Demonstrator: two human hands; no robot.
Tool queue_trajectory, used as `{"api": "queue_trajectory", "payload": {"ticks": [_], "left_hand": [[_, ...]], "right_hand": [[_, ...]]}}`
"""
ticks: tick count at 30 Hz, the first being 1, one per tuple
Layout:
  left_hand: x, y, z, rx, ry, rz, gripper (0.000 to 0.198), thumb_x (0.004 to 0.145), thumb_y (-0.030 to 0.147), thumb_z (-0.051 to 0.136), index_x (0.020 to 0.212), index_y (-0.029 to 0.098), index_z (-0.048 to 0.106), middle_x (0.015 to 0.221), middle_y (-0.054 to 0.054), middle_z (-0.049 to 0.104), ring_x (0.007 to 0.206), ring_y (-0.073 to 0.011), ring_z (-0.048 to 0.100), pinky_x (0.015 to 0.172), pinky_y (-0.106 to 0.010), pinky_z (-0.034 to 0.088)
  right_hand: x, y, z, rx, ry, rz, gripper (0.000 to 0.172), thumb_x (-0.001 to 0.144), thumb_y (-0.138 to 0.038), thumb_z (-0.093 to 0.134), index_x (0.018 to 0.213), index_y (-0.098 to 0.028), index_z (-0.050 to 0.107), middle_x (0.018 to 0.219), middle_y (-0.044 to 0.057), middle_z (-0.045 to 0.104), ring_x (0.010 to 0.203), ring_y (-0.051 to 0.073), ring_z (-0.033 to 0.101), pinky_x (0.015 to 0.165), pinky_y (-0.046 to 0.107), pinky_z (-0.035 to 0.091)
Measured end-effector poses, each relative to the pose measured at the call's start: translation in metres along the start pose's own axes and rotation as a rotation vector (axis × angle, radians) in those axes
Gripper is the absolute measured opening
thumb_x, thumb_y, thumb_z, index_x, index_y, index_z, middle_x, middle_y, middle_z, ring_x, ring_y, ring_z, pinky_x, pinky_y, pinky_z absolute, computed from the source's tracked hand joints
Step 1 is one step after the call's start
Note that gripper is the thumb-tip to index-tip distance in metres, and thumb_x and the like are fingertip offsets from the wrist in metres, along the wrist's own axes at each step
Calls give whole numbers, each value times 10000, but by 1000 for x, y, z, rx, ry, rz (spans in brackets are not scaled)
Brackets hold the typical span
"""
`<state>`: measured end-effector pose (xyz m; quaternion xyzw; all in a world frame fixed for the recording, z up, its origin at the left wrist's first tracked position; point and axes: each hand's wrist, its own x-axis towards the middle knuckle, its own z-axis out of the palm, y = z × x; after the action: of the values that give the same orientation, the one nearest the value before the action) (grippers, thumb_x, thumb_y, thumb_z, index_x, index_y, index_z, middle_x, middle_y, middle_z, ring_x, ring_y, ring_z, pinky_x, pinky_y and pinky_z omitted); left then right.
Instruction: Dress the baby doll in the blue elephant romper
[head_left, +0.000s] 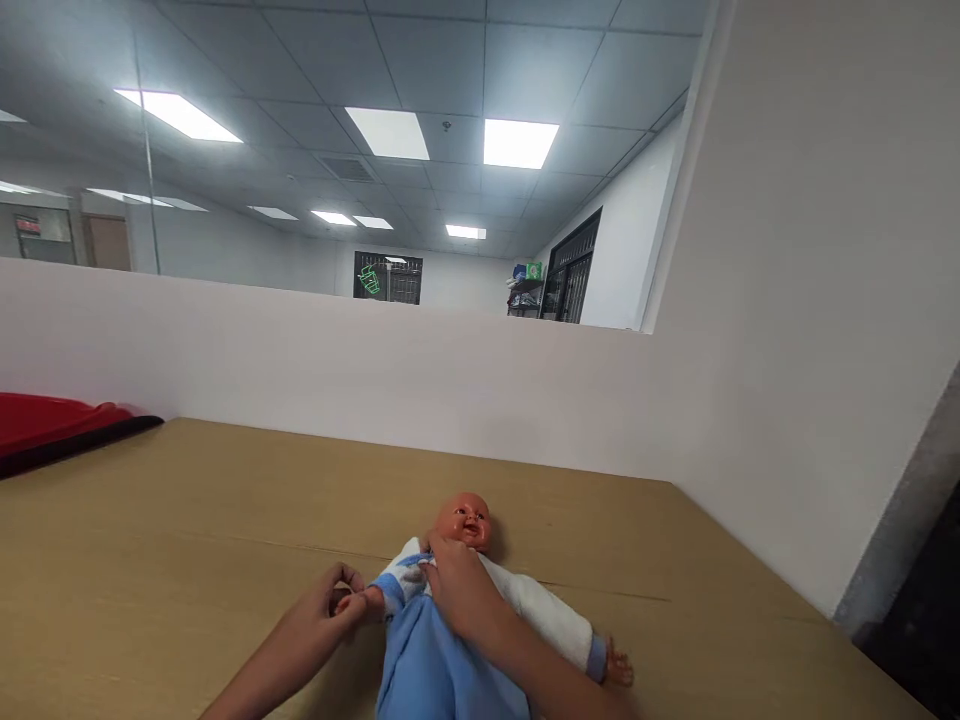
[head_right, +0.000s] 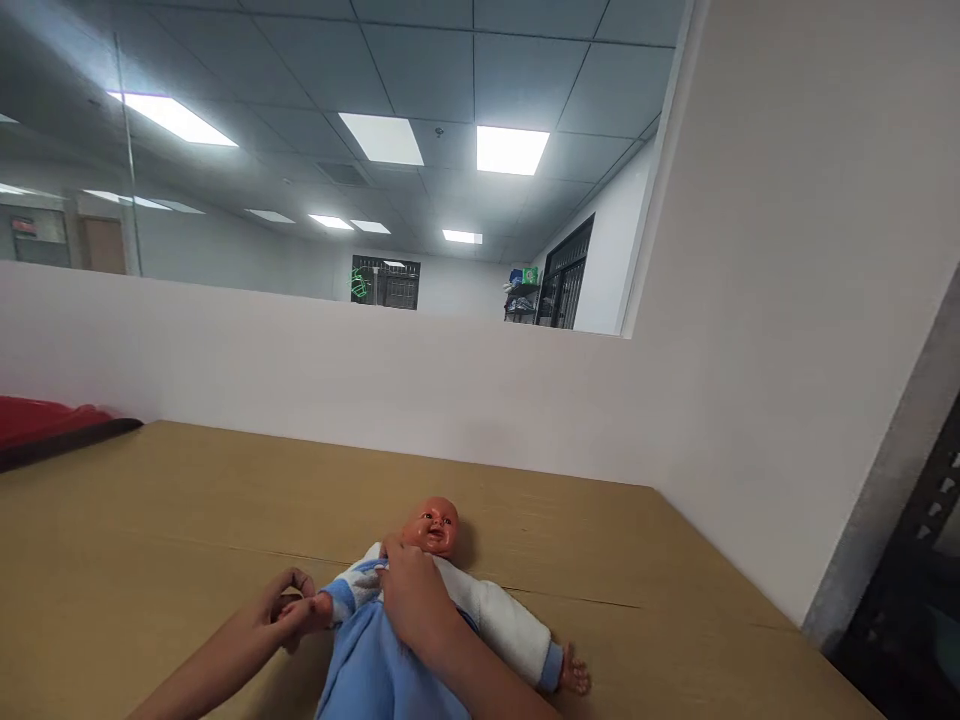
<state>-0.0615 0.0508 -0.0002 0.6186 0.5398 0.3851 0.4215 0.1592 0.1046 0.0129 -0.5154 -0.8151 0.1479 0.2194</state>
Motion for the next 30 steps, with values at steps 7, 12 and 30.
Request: {"api": "queue_trajectory", "payload": {"ticks": [7, 12, 30], "left_hand": [[-2, -2, -11, 81, -65, -140, 552, 783, 805, 412, 845, 262, 495, 614, 39, 562, 623, -209, 537, 633, -313, 363], [9, -1, 6, 195, 5, -193, 667, 745, 911, 450, 836, 253, 517, 622, -4, 637, 580, -232, 591, 572, -310, 380], [-18, -12, -2, 906, 158, 162, 264, 914, 335, 538, 1073, 234, 722, 965, -126, 749, 986, -340, 672, 905, -422, 490]], "right_hand": [[4, 1, 5, 32, -35, -104, 222, 891, -179, 673, 1110, -201, 701, 1127, 86, 782, 1090, 269, 698, 853, 325, 443], [23, -8, 13, 33, -67, -91, 227, 892, -361, 746, 1014, -169, 746, 1084, 124, 799, 1068, 299, 709, 849, 347, 458], [46, -5, 11, -212, 47, 241, 301, 955, -86, 608, 1241, -46, 689, 1276, 327, 692, 1063, 375, 753, 827, 422, 559]]}}
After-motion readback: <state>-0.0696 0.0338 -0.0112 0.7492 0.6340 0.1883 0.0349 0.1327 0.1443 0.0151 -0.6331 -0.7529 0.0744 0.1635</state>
